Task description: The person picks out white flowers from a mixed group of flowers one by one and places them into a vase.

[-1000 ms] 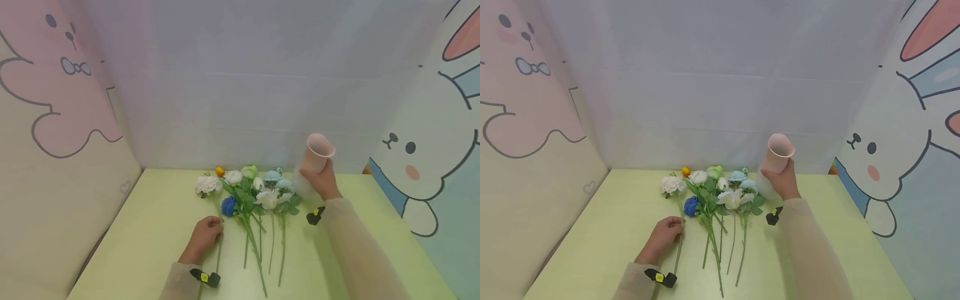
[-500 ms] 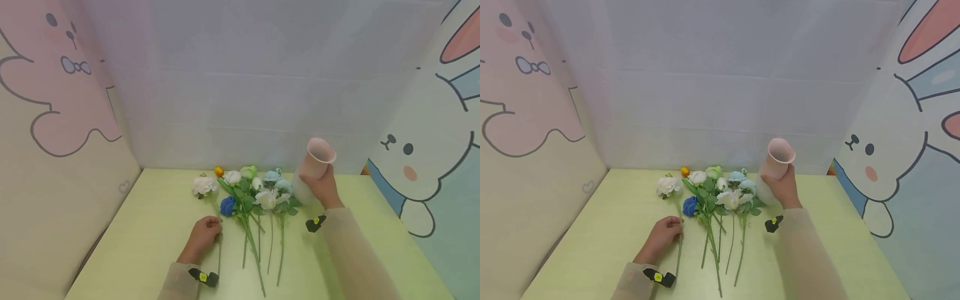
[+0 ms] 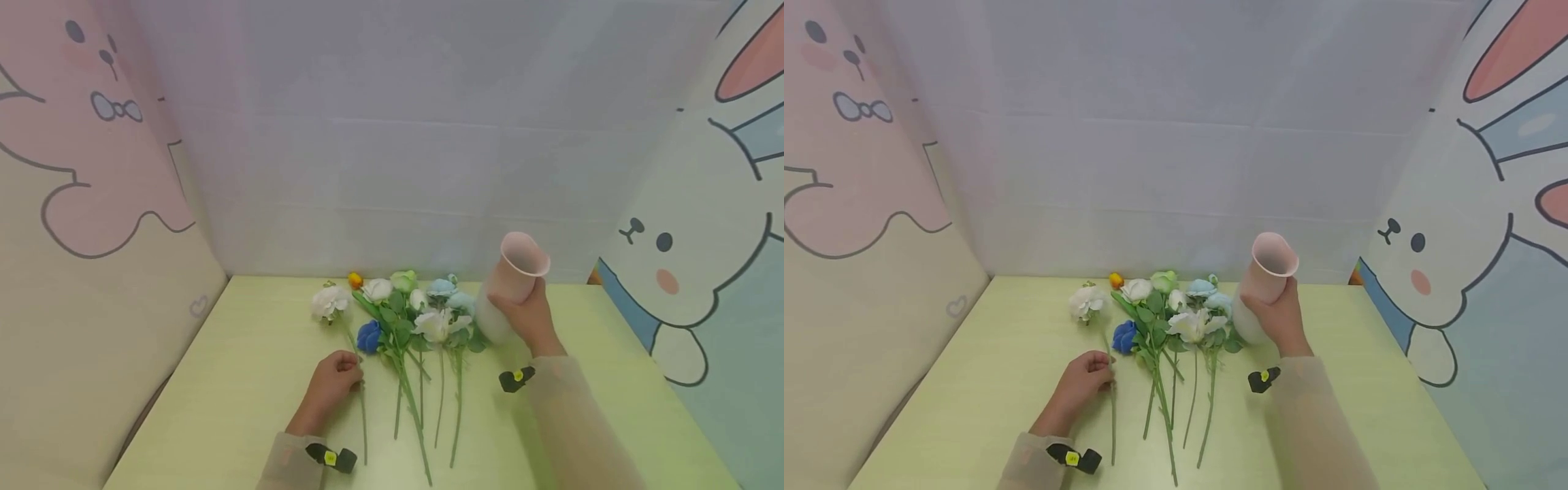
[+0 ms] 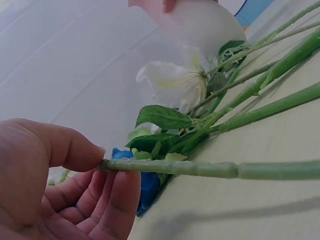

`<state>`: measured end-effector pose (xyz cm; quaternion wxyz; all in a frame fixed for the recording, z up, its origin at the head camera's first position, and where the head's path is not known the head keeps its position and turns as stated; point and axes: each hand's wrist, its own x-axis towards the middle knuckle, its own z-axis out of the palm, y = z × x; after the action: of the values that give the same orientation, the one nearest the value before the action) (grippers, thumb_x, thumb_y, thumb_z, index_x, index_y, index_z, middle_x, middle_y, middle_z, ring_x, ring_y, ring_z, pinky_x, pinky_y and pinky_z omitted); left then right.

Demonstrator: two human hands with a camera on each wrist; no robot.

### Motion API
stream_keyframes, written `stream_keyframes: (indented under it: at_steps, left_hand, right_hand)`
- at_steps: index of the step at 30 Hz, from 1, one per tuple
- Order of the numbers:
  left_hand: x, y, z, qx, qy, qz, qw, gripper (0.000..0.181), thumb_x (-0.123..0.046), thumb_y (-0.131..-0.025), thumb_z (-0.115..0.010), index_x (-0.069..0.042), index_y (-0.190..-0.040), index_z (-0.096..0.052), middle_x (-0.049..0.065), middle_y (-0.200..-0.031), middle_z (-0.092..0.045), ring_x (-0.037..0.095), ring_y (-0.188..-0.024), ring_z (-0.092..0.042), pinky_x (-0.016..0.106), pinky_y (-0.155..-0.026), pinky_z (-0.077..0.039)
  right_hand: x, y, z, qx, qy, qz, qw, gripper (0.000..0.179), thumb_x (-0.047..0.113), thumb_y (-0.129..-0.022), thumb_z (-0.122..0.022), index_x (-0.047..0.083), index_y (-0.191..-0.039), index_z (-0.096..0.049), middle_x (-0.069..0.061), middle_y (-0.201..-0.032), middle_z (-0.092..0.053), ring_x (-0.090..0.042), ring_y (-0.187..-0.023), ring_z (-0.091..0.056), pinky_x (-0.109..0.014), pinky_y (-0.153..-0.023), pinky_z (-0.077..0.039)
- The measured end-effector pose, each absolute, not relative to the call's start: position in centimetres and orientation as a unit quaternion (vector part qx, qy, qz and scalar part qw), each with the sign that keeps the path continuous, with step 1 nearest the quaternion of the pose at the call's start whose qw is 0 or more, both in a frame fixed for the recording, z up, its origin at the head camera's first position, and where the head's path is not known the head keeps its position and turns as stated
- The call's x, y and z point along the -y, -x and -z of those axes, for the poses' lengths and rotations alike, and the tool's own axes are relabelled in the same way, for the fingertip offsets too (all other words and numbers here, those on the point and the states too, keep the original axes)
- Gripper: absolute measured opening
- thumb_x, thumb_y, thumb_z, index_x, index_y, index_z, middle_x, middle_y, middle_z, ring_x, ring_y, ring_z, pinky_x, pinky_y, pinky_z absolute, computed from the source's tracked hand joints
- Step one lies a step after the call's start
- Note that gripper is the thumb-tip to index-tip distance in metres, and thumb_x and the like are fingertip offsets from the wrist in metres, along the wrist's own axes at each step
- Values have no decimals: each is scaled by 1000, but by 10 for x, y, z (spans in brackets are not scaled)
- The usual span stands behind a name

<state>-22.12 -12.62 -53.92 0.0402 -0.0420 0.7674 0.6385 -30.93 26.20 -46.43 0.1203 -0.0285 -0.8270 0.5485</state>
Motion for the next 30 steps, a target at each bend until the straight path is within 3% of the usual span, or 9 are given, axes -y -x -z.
stream_keyframes:
  at_steps: [8, 22, 30]
  left_hand:
    - [122, 213, 524, -727, 22, -684, 47, 23, -1, -94, -65, 10, -113, -62, 15, -96, -65, 24, -83, -68, 36, -73, -61]
    - [115, 205, 502, -707, 8, -707, 25, 24, 5, -90, -65, 12, -112, -58, 17, -96, -66, 24, -80, -70, 34, -72, -62]
    - [117, 202, 491, -705, 6, -709, 3, 32, 9, -87, -63, 10, -119, -57, 17, -94, -65, 26, -81, -69, 34, -72, -62]
  right_hand:
    - [-259, 299, 468, 825, 31, -551, 125, 103, 28, -86, -84, 8, -159, -15, -23, -147, -42, -39, -132, -46, -60, -112, -35]
    - [-255, 282, 464, 822, 26, -556, 121, 103, 24, -86, -85, 6, -159, -15, -24, -148, -42, -41, -134, -45, -63, -113, -33]
    - [-257, 274, 466, 825, 9, -551, 120, 106, 24, -87, -85, 15, -162, -11, -21, -149, -41, -39, -135, -43, -64, -113, -33]
